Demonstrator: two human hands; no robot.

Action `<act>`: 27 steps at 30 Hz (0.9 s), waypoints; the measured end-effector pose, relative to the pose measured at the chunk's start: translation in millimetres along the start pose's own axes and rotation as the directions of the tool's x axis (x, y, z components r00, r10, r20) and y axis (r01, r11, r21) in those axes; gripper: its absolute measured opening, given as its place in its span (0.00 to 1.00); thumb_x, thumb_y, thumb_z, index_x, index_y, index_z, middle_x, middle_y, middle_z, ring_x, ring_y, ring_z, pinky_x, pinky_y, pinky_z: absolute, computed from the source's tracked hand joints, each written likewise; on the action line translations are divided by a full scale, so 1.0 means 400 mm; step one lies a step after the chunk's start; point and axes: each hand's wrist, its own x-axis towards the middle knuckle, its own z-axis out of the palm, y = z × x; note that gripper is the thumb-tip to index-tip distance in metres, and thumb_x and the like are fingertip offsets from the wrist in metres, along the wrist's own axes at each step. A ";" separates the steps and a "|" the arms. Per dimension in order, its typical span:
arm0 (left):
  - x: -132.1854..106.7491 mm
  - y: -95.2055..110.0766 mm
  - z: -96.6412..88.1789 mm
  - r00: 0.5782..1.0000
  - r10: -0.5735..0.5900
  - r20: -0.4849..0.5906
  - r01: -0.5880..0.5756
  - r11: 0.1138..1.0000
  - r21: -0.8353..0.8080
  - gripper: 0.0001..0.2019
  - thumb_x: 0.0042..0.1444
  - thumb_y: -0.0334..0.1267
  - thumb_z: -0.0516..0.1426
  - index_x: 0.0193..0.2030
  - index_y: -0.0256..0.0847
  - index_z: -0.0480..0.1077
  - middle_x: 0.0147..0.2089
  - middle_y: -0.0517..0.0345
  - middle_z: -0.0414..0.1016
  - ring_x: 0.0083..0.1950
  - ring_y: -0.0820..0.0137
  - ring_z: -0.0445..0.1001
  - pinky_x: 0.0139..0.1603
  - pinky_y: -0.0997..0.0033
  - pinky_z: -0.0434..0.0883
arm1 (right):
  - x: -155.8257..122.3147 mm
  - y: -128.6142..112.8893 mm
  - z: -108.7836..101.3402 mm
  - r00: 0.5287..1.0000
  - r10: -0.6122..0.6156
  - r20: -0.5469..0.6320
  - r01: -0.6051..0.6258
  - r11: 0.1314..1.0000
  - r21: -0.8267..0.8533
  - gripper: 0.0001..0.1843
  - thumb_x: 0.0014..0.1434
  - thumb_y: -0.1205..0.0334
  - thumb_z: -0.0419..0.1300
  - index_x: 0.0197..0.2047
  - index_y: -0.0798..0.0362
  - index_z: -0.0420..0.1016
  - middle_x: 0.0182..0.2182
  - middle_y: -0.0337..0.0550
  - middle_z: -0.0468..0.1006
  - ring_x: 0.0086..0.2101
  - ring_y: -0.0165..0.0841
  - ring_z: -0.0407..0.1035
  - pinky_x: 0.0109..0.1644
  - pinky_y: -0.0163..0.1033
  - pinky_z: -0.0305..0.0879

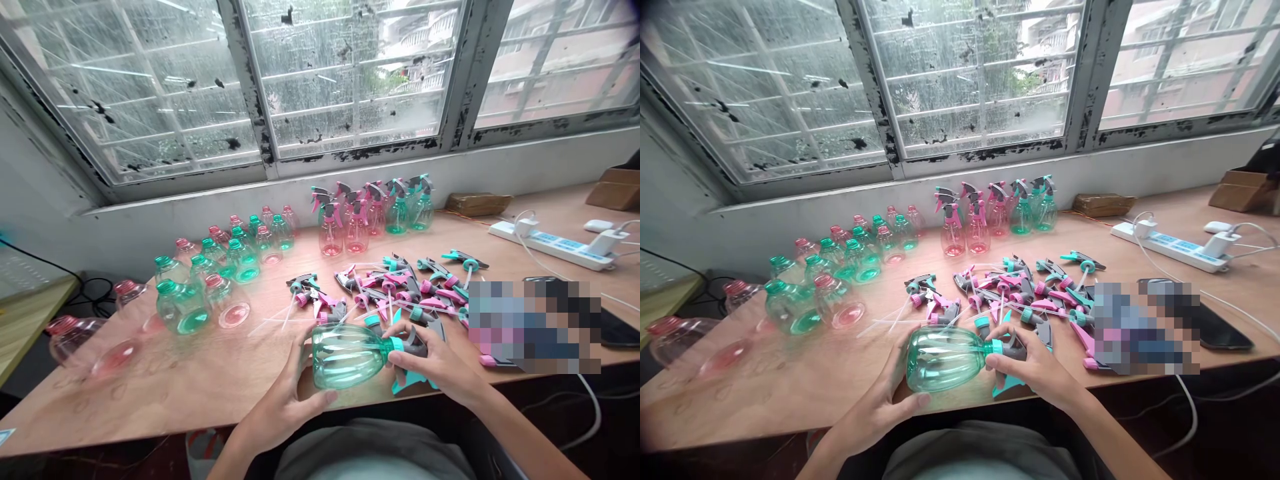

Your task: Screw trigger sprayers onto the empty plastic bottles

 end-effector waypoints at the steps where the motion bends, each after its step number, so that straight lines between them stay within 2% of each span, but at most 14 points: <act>1: 0.000 0.001 0.000 1.000 0.012 0.003 -0.012 1.000 0.021 0.42 0.66 0.42 0.62 0.77 0.56 0.39 0.82 0.51 0.42 0.82 0.52 0.38 0.77 0.54 0.57 | -0.001 -0.001 0.000 1.000 -0.001 0.001 0.001 1.000 0.003 0.19 0.59 0.52 0.73 0.45 0.51 0.71 0.23 0.32 0.82 0.24 0.32 0.78 0.34 0.36 0.73; 5: -0.001 0.000 -0.002 0.997 0.076 -0.006 -0.075 0.995 0.069 0.39 0.69 0.37 0.59 0.77 0.59 0.39 0.83 0.53 0.39 0.82 0.53 0.39 0.75 0.56 0.60 | -0.005 -0.003 -0.004 1.000 -0.001 0.009 0.001 1.000 0.013 0.19 0.59 0.52 0.73 0.45 0.51 0.71 0.22 0.33 0.82 0.24 0.33 0.78 0.35 0.36 0.73; 8: -0.004 -0.009 -0.005 0.996 0.086 0.007 -0.086 0.996 0.033 0.34 0.73 0.37 0.54 0.76 0.61 0.40 0.82 0.53 0.44 0.81 0.56 0.45 0.75 0.57 0.60 | -0.007 -0.002 -0.006 1.000 0.004 0.024 -0.004 1.000 0.005 0.20 0.59 0.51 0.73 0.45 0.51 0.71 0.22 0.33 0.82 0.25 0.33 0.78 0.35 0.36 0.72; 12: -0.007 -0.019 -0.005 0.995 0.098 0.000 -0.098 0.995 0.018 0.33 0.72 0.39 0.54 0.76 0.62 0.41 0.82 0.54 0.43 0.82 0.55 0.44 0.75 0.58 0.61 | -0.005 0.000 -0.007 0.999 0.008 0.035 -0.008 1.000 -0.005 0.20 0.58 0.51 0.73 0.45 0.50 0.71 0.22 0.32 0.81 0.25 0.33 0.78 0.35 0.36 0.71; 14: -0.009 -0.018 -0.003 0.996 0.089 -0.006 -0.088 0.995 0.054 0.38 0.71 0.39 0.57 0.77 0.64 0.38 0.83 0.55 0.40 0.82 0.55 0.44 0.77 0.56 0.58 | -0.004 0.002 -0.007 0.999 0.010 0.034 -0.010 1.000 -0.016 0.20 0.58 0.51 0.73 0.45 0.50 0.71 0.22 0.32 0.82 0.25 0.33 0.77 0.35 0.36 0.70; 18: -0.013 -0.012 -0.001 0.996 0.079 -0.033 -0.074 0.990 0.121 0.48 0.69 0.41 0.60 0.77 0.66 0.25 0.83 0.59 0.35 0.82 0.56 0.39 0.80 0.54 0.50 | -0.002 0.005 -0.007 0.999 0.007 0.041 -0.006 0.999 -0.034 0.19 0.59 0.51 0.73 0.45 0.51 0.71 0.21 0.33 0.82 0.25 0.33 0.76 0.34 0.36 0.68; 22: -0.015 -0.011 -0.005 0.998 0.055 -0.013 -0.052 0.982 0.182 0.43 0.70 0.41 0.58 0.79 0.61 0.31 0.84 0.61 0.33 0.83 0.56 0.32 0.81 0.54 0.42 | -0.003 0.008 -0.008 0.999 0.008 0.051 -0.007 0.999 -0.034 0.19 0.60 0.52 0.72 0.46 0.51 0.71 0.21 0.33 0.82 0.25 0.32 0.76 0.35 0.35 0.67; 24: -0.014 -0.014 -0.007 0.998 0.061 -0.013 -0.058 0.983 0.173 0.43 0.70 0.39 0.58 0.79 0.59 0.33 0.84 0.60 0.32 0.83 0.55 0.31 0.81 0.54 0.44 | -0.003 0.009 -0.009 0.998 0.008 0.056 -0.006 1.000 -0.028 0.18 0.60 0.52 0.72 0.46 0.51 0.71 0.21 0.33 0.82 0.25 0.32 0.76 0.35 0.35 0.68; 27: -0.013 -0.020 -0.008 0.998 0.060 -0.018 -0.058 0.993 0.099 0.42 0.71 0.37 0.56 0.79 0.58 0.31 0.84 0.57 0.33 0.83 0.54 0.34 0.79 0.55 0.53 | -0.003 0.010 -0.009 0.999 0.010 0.051 -0.009 1.000 -0.016 0.19 0.60 0.53 0.72 0.46 0.51 0.71 0.21 0.33 0.82 0.25 0.33 0.76 0.35 0.35 0.68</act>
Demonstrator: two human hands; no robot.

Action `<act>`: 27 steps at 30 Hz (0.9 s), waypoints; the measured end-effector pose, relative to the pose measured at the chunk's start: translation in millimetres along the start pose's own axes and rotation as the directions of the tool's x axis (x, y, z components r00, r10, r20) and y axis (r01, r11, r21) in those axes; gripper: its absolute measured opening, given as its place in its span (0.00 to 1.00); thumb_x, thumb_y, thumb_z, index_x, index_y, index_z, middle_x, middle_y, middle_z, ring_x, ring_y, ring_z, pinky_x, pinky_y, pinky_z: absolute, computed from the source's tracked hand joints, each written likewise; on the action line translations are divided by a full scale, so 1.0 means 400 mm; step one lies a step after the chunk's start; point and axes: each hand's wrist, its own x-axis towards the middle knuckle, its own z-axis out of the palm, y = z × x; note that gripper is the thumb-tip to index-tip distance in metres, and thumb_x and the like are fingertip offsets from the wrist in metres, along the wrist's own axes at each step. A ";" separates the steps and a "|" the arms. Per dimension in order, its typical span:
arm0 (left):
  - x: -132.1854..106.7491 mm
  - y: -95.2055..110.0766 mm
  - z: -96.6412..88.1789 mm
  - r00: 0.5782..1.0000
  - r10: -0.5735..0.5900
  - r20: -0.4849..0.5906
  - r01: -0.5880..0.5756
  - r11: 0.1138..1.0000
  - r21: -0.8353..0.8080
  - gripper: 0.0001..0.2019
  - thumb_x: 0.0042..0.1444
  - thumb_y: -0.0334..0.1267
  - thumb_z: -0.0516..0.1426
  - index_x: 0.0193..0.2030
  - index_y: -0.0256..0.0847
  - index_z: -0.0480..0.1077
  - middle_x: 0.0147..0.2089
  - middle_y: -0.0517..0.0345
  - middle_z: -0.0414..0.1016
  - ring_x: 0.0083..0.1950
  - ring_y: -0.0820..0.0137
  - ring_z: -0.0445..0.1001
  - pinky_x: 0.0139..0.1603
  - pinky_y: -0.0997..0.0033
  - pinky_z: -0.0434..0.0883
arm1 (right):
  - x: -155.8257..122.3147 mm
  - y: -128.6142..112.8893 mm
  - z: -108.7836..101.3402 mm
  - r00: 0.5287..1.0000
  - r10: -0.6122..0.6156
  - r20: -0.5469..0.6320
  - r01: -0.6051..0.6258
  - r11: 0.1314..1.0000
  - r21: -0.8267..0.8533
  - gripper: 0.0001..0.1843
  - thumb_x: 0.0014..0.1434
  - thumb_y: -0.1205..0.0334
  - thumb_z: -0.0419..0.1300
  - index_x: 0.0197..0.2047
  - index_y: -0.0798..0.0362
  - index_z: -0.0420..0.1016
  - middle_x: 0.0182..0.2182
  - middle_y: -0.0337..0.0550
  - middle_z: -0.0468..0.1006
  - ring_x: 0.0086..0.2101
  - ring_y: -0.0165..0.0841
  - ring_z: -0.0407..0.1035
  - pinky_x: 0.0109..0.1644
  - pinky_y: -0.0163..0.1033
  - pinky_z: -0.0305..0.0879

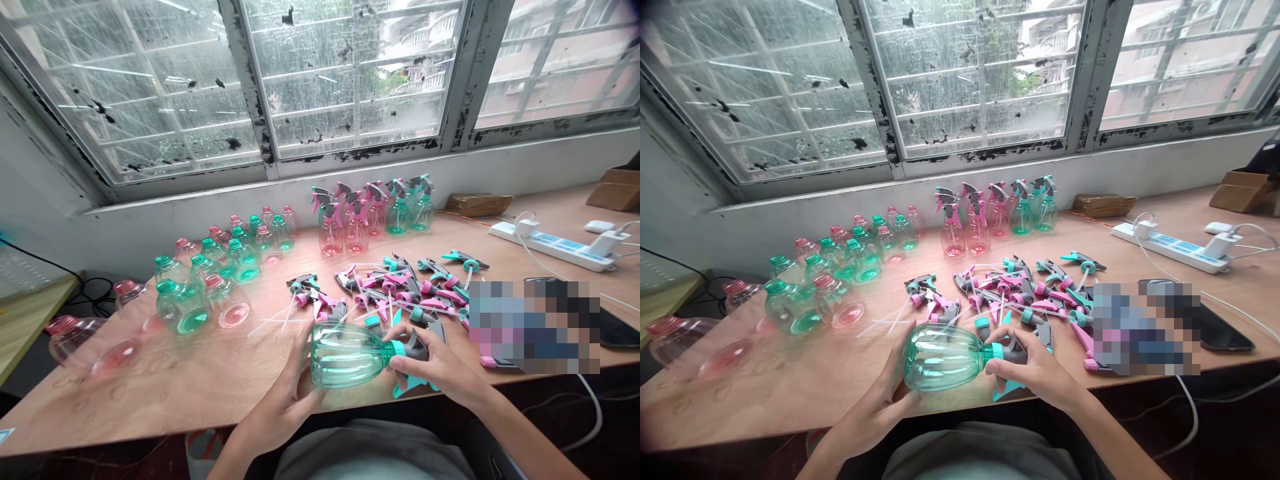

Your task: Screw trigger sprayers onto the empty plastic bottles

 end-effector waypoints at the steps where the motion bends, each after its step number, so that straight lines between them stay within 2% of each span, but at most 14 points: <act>1: 0.000 -0.001 0.001 1.000 -0.007 0.002 0.008 1.000 -0.021 0.42 0.71 0.37 0.56 0.79 0.59 0.31 0.84 0.56 0.33 0.83 0.54 0.37 0.78 0.55 0.54 | 0.000 0.000 0.000 1.000 0.000 -0.004 0.000 1.000 0.003 0.19 0.60 0.53 0.72 0.46 0.51 0.71 0.21 0.33 0.82 0.25 0.33 0.76 0.34 0.35 0.68; 4: 0.001 0.003 0.003 1.000 -0.019 0.015 0.020 0.999 -0.032 0.44 0.71 0.38 0.56 0.79 0.58 0.28 0.84 0.53 0.36 0.82 0.53 0.42 0.78 0.53 0.54 | 0.001 -0.002 0.001 1.000 -0.002 -0.008 0.002 1.000 0.010 0.19 0.59 0.52 0.73 0.45 0.51 0.71 0.21 0.33 0.81 0.25 0.33 0.76 0.34 0.36 0.69; 8: 0.002 0.017 0.005 1.000 -0.016 0.011 0.016 1.000 0.014 0.49 0.68 0.43 0.60 0.79 0.57 0.24 0.84 0.55 0.36 0.83 0.54 0.36 0.80 0.52 0.47 | 0.000 0.000 -0.001 1.000 0.002 0.003 -0.002 1.000 0.004 0.19 0.58 0.52 0.74 0.45 0.50 0.72 0.23 0.32 0.80 0.25 0.34 0.77 0.34 0.37 0.69; 11: 0.004 0.020 0.002 0.999 -0.047 0.021 0.047 0.999 -0.006 0.49 0.68 0.45 0.60 0.79 0.56 0.25 0.84 0.57 0.34 0.83 0.53 0.36 0.81 0.51 0.45 | 0.000 0.002 -0.004 1.000 0.005 0.000 -0.005 1.000 -0.008 0.20 0.56 0.52 0.75 0.45 0.50 0.72 0.25 0.32 0.79 0.25 0.34 0.77 0.34 0.37 0.69; 14: 0.005 0.017 -0.001 0.999 -0.038 0.021 0.038 0.999 0.012 0.47 0.67 0.45 0.61 0.80 0.54 0.31 0.84 0.57 0.34 0.83 0.51 0.36 0.81 0.50 0.41 | 0.000 0.000 -0.004 1.000 0.005 0.008 -0.005 1.000 -0.016 0.20 0.58 0.52 0.74 0.46 0.50 0.72 0.23 0.32 0.80 0.25 0.34 0.77 0.34 0.36 0.68; 17: 0.005 0.015 -0.002 1.000 -0.020 0.017 0.020 0.999 0.044 0.46 0.67 0.43 0.61 0.80 0.56 0.33 0.84 0.58 0.33 0.82 0.51 0.38 0.81 0.51 0.42 | -0.001 -0.006 -0.001 1.000 0.003 0.011 -0.003 1.000 -0.014 0.19 0.59 0.53 0.73 0.46 0.50 0.71 0.22 0.33 0.81 0.26 0.34 0.76 0.35 0.36 0.67; 23: 0.001 0.004 -0.002 1.000 -0.001 0.011 0.000 0.997 0.076 0.44 0.71 0.40 0.56 0.79 0.58 0.26 0.84 0.61 0.24 0.83 0.54 0.30 0.81 0.53 0.39 | -0.003 -0.014 0.003 1.000 0.005 0.017 -0.005 1.000 -0.024 0.18 0.60 0.52 0.72 0.45 0.50 0.70 0.21 0.33 0.82 0.25 0.34 0.76 0.35 0.37 0.67; 27: 0.002 0.002 -0.002 0.999 -0.017 0.031 0.016 0.999 0.048 0.45 0.71 0.40 0.57 0.79 0.59 0.25 0.83 0.62 0.23 0.83 0.54 0.32 0.81 0.53 0.40 | -0.003 -0.015 0.004 1.000 0.011 0.005 -0.010 1.000 -0.018 0.19 0.59 0.51 0.72 0.45 0.50 0.70 0.21 0.32 0.81 0.25 0.36 0.77 0.35 0.39 0.68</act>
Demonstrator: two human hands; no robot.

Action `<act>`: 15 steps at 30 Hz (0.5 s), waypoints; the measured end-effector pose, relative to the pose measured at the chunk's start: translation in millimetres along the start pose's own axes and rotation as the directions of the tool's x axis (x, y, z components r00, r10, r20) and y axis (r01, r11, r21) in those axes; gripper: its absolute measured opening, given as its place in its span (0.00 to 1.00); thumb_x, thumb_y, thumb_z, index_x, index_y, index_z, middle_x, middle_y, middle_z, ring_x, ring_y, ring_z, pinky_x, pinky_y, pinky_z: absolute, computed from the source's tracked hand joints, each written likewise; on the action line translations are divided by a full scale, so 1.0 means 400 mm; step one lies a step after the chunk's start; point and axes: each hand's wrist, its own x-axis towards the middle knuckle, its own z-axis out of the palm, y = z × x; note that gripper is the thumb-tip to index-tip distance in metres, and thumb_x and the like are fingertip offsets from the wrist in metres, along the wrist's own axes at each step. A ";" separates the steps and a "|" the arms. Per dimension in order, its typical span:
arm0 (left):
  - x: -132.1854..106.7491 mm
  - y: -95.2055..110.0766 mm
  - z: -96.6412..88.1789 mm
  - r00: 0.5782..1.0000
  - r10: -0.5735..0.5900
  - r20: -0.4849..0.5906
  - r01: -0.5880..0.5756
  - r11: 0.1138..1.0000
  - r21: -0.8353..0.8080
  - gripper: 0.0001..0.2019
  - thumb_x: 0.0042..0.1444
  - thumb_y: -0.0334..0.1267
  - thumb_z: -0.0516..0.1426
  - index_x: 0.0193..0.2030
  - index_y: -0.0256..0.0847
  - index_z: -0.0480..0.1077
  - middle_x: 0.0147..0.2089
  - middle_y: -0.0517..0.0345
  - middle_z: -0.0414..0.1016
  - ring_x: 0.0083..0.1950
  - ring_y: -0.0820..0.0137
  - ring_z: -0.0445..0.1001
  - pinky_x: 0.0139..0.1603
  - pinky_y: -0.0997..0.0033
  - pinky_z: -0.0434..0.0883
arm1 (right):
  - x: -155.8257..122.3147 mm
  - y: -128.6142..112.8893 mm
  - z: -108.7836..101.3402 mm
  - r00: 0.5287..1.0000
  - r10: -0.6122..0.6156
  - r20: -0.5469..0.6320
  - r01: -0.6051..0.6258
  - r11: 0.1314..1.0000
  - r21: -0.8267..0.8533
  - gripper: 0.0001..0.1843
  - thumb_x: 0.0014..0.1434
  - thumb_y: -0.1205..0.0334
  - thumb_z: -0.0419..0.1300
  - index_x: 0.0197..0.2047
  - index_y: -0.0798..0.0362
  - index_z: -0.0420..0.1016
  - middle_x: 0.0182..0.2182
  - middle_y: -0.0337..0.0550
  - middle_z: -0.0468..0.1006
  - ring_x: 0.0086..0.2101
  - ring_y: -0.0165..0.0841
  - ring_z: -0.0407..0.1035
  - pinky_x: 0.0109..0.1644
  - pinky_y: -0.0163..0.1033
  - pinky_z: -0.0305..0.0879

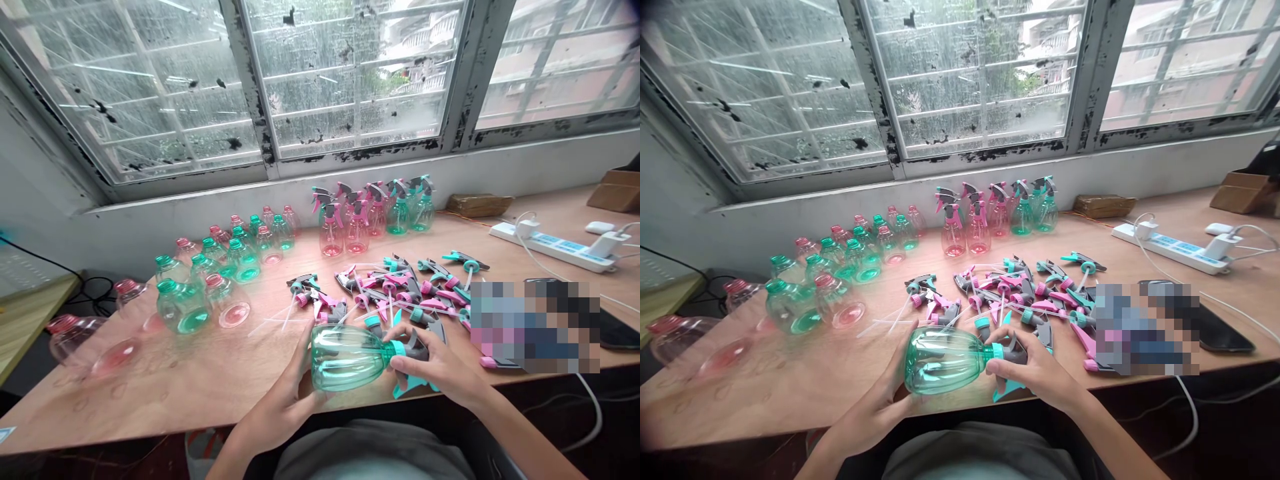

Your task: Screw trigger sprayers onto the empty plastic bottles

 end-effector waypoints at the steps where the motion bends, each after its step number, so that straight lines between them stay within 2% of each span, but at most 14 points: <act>1: 0.000 0.003 0.001 1.000 -0.005 0.000 0.005 1.000 -0.010 0.46 0.70 0.41 0.58 0.79 0.59 0.25 0.84 0.62 0.23 0.83 0.54 0.32 0.81 0.53 0.41 | 0.000 0.000 0.000 1.000 0.001 -0.006 -0.001 1.000 0.006 0.20 0.59 0.50 0.73 0.45 0.50 0.71 0.22 0.32 0.80 0.25 0.36 0.77 0.36 0.39 0.69; 5: 0.002 0.019 0.004 1.000 -0.017 0.001 0.017 0.999 -0.038 0.50 0.67 0.42 0.62 0.79 0.58 0.25 0.84 0.61 0.27 0.83 0.55 0.34 0.81 0.54 0.44 | -0.001 -0.001 0.002 1.000 0.002 -0.016 -0.002 1.000 0.023 0.20 0.58 0.50 0.73 0.45 0.50 0.71 0.22 0.32 0.80 0.25 0.36 0.78 0.36 0.40 0.70; 10: 0.008 0.025 0.001 1.000 -0.011 0.010 0.012 0.999 -0.032 0.46 0.67 0.43 0.62 0.80 0.54 0.34 0.84 0.57 0.34 0.82 0.52 0.38 0.81 0.50 0.42 | -0.001 -0.003 0.003 1.000 0.008 -0.022 -0.008 1.000 0.018 0.21 0.57 0.50 0.74 0.44 0.49 0.71 0.22 0.32 0.80 0.25 0.37 0.78 0.37 0.41 0.71; 15: 0.006 0.017 0.002 1.000 0.003 -0.019 -0.003 1.000 -0.022 0.47 0.67 0.41 0.61 0.80 0.57 0.32 0.84 0.56 0.35 0.82 0.51 0.39 0.81 0.48 0.42 | -0.001 -0.007 0.002 1.000 0.003 -0.027 -0.002 1.000 0.011 0.21 0.57 0.49 0.73 0.45 0.50 0.71 0.22 0.32 0.81 0.25 0.36 0.78 0.36 0.40 0.71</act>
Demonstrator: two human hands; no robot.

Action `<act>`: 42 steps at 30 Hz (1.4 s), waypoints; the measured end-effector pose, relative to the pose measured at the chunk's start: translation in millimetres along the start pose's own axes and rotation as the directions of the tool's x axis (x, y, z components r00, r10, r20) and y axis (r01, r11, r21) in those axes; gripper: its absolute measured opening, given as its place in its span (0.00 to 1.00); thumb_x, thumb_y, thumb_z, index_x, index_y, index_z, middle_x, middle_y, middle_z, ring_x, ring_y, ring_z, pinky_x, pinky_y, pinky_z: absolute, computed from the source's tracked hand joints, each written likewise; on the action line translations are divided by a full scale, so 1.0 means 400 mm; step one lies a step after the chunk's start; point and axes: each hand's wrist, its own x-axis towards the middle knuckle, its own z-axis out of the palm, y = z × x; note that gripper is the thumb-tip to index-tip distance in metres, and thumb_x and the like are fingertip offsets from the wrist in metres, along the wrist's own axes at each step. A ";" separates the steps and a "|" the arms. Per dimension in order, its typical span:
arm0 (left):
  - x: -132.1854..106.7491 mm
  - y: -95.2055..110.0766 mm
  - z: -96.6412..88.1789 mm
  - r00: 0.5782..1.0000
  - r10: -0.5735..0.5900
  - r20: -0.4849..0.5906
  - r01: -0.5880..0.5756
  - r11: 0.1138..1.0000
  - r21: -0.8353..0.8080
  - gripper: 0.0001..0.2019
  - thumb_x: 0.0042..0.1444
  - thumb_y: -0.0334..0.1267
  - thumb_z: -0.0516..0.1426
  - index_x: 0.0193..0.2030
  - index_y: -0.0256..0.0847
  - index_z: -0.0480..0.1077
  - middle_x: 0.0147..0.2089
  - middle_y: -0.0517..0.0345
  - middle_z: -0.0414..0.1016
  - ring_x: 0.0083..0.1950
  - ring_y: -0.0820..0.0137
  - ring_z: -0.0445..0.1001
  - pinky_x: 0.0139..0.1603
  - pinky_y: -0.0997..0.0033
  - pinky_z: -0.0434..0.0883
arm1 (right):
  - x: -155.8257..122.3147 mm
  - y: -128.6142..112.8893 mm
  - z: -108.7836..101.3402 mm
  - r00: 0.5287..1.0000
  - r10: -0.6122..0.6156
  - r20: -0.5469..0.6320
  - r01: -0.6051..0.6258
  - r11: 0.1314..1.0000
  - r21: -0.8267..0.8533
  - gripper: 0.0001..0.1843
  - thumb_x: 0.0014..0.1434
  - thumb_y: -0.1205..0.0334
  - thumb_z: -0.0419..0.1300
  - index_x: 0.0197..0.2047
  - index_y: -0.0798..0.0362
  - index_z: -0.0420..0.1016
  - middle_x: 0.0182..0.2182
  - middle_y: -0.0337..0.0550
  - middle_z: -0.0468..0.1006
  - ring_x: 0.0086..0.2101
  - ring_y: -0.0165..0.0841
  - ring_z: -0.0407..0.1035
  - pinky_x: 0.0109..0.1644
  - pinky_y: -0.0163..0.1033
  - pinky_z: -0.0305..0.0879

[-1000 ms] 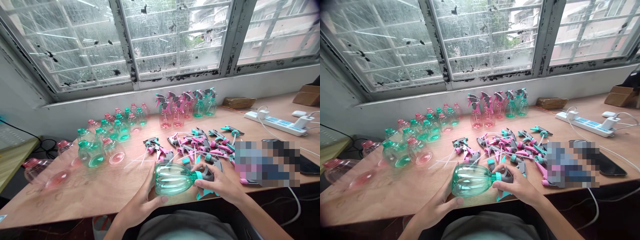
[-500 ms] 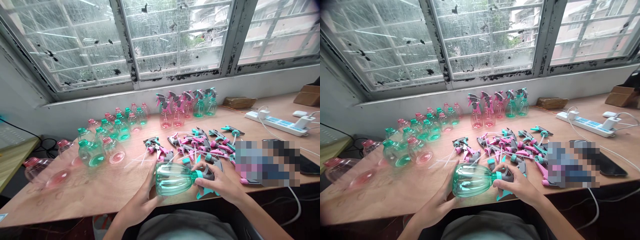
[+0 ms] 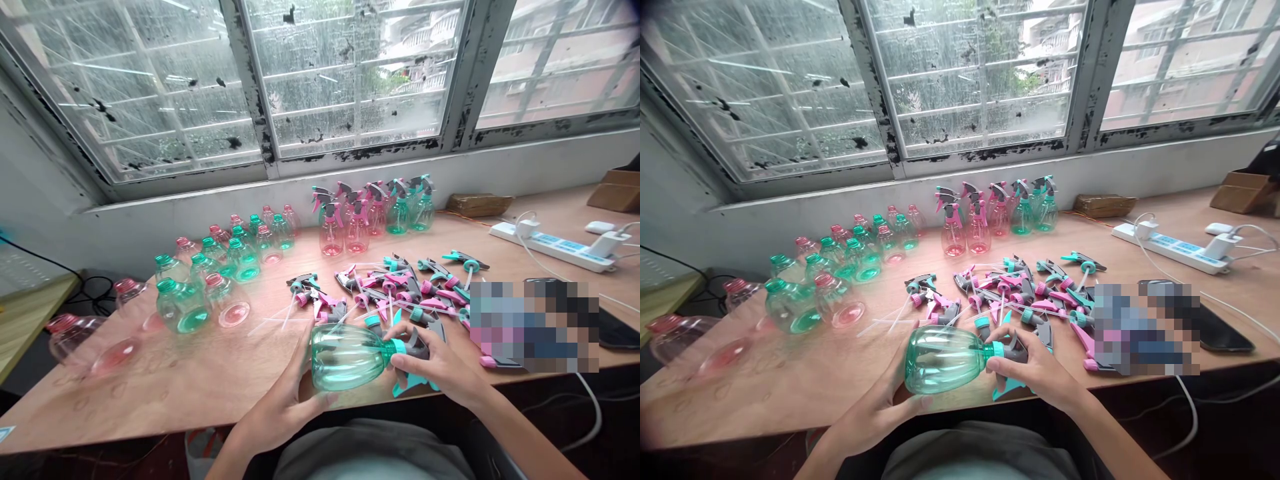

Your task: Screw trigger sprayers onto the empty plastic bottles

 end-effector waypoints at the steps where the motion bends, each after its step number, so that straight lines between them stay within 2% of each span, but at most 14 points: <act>1: -0.002 -0.002 0.000 1.000 0.001 0.002 -0.001 1.000 -0.009 0.46 0.68 0.40 0.60 0.80 0.57 0.30 0.84 0.56 0.34 0.82 0.52 0.38 0.81 0.48 0.43 | 0.000 0.000 0.000 1.000 -0.002 -0.002 0.002 1.000 0.000 0.21 0.57 0.49 0.73 0.45 0.50 0.72 0.22 0.33 0.81 0.25 0.36 0.78 0.36 0.40 0.71; 5: -0.006 -0.006 0.001 1.000 -0.010 0.028 0.011 0.999 -0.047 0.46 0.71 0.41 0.57 0.79 0.59 0.24 0.84 0.58 0.31 0.83 0.53 0.34 0.80 0.49 0.47 | -0.001 0.004 0.000 1.000 -0.007 -0.010 0.007 1.000 -0.006 0.21 0.58 0.49 0.73 0.45 0.50 0.71 0.22 0.33 0.81 0.25 0.36 0.78 0.36 0.41 0.72; 9: -0.007 0.003 0.002 1.000 -0.014 0.013 0.014 1.000 -0.021 0.50 0.68 0.41 0.61 0.79 0.60 0.25 0.84 0.57 0.35 0.82 0.53 0.41 0.80 0.50 0.47 | 0.001 0.008 -0.002 1.000 -0.015 -0.017 0.015 1.000 -0.016 0.21 0.58 0.47 0.73 0.45 0.50 0.71 0.22 0.33 0.81 0.25 0.37 0.78 0.36 0.41 0.74; 12: -0.006 0.010 0.004 0.999 -0.039 0.009 0.039 0.998 -0.042 0.52 0.66 0.41 0.63 0.79 0.58 0.24 0.83 0.54 0.38 0.81 0.51 0.45 0.80 0.46 0.48 | 0.001 0.008 -0.002 1.000 -0.010 -0.012 0.009 1.000 -0.016 0.22 0.57 0.47 0.73 0.45 0.50 0.72 0.22 0.33 0.81 0.25 0.38 0.79 0.36 0.41 0.73; 18: -0.003 0.005 0.003 1.000 -0.014 0.021 0.015 0.999 -0.045 0.48 0.67 0.41 0.61 0.80 0.57 0.29 0.84 0.56 0.37 0.82 0.52 0.36 0.81 0.48 0.43 | 0.000 0.007 -0.002 1.000 -0.012 0.002 0.012 1.000 0.004 0.21 0.57 0.48 0.73 0.44 0.50 0.72 0.22 0.32 0.80 0.25 0.36 0.78 0.36 0.39 0.72; 24: -0.003 -0.009 0.004 0.999 0.024 0.047 -0.019 0.996 -0.087 0.43 0.72 0.43 0.56 0.79 0.62 0.28 0.84 0.57 0.32 0.82 0.54 0.40 0.79 0.51 0.50 | 0.000 0.012 -0.005 1.000 -0.009 0.003 0.009 1.000 0.012 0.19 0.59 0.51 0.73 0.45 0.50 0.71 0.22 0.32 0.80 0.25 0.35 0.77 0.36 0.38 0.71; 30: -0.006 0.003 0.001 1.000 -0.016 0.017 0.016 1.000 -0.006 0.49 0.67 0.43 0.61 0.79 0.58 0.27 0.84 0.57 0.33 0.82 0.53 0.39 0.81 0.51 0.45 | 0.000 0.009 -0.003 1.000 -0.012 0.006 0.012 1.000 0.012 0.19 0.59 0.52 0.72 0.45 0.50 0.71 0.22 0.32 0.80 0.25 0.34 0.77 0.36 0.38 0.70; 34: 0.000 0.012 -0.001 0.999 -0.012 0.042 0.013 1.000 -0.013 0.47 0.68 0.43 0.61 0.80 0.56 0.29 0.84 0.57 0.34 0.82 0.52 0.40 0.81 0.51 0.44 | 0.000 0.013 -0.005 1.000 -0.015 0.015 0.015 1.000 -0.005 0.18 0.61 0.52 0.71 0.46 0.50 0.70 0.21 0.33 0.81 0.25 0.34 0.77 0.36 0.38 0.69; 37: 0.002 0.013 0.002 0.998 0.017 0.057 -0.016 1.000 -0.026 0.47 0.69 0.42 0.60 0.79 0.58 0.27 0.84 0.57 0.33 0.82 0.53 0.41 0.80 0.51 0.48 | 0.000 0.017 -0.007 1.000 -0.022 0.017 0.023 0.999 -0.023 0.18 0.62 0.52 0.71 0.47 0.51 0.71 0.21 0.34 0.82 0.26 0.34 0.77 0.36 0.37 0.68; 42: -0.004 0.005 0.006 0.999 0.037 0.037 -0.036 0.999 -0.013 0.46 0.71 0.43 0.57 0.78 0.62 0.23 0.84 0.58 0.29 0.83 0.52 0.32 0.80 0.49 0.48 | 0.002 0.019 -0.005 0.999 -0.027 0.028 0.027 1.000 -0.001 0.18 0.61 0.52 0.72 0.46 0.51 0.71 0.23 0.34 0.82 0.25 0.34 0.78 0.35 0.37 0.69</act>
